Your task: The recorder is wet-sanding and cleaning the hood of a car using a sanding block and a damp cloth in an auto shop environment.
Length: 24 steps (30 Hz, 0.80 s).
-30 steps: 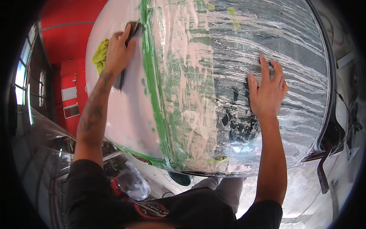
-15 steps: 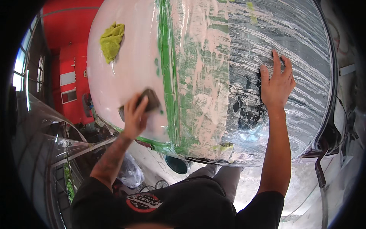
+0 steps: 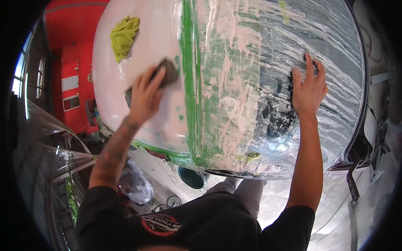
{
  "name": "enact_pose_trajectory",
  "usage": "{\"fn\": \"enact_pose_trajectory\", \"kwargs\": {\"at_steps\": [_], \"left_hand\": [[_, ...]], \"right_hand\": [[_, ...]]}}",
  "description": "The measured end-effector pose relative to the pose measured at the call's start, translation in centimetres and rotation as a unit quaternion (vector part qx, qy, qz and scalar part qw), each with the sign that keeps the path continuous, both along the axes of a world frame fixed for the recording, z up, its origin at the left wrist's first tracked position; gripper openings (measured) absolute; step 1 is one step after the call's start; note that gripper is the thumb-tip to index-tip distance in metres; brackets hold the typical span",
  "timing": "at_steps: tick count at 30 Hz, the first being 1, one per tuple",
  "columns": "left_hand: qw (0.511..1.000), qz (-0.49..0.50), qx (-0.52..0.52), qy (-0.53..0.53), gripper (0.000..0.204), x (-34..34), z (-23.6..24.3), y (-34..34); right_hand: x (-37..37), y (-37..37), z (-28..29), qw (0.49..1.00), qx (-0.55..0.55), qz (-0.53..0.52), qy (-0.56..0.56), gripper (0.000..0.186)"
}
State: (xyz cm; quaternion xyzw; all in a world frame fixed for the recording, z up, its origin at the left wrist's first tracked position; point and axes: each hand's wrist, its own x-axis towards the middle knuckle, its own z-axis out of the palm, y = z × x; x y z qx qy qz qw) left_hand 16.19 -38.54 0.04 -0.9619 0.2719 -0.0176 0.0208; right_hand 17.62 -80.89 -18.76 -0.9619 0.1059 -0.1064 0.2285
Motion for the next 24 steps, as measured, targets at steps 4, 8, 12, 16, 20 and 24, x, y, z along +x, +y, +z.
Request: {"fn": "enact_pose_trajectory", "kwargs": {"at_steps": [4, 8, 12, 16, 20, 24], "left_hand": [[0.999, -0.012, 0.031, 0.009, 0.068, -0.2, 0.8, -1.0], [0.995, 0.035, 0.063, -0.063, 0.054, 16.6, 2.3, -3.3], [0.989, 0.075, 0.073, -0.107, 0.051, 18.1, 0.4, -4.3], [0.995, 0.084, -0.039, -0.034, 0.061, 3.8, -1.1, -4.2], [0.989, 0.107, 0.0, -0.101, 0.053, 10.8, -1.1, -5.7], [0.966, 0.195, 0.106, -0.134, 0.037, 30.1, 2.2, -5.0]], "right_hand": [[-0.1, -0.2, 0.4, 1.0, -0.005, -0.004, 0.017, 0.057], [0.6, 1.2, 0.8, 1.0, 0.015, 0.004, -0.004, 0.056], [0.3, 0.6, 0.5, 1.0, 0.024, 0.009, 0.009, 0.056], [0.0, -0.3, 0.7, 1.0, 0.007, 0.006, 0.004, 0.056], [0.0, -0.2, 1.1, 1.0, 0.014, 0.003, 0.013, 0.056], [0.5, 1.8, 1.3, 0.999, 0.023, 0.011, 0.033, 0.057]]}}
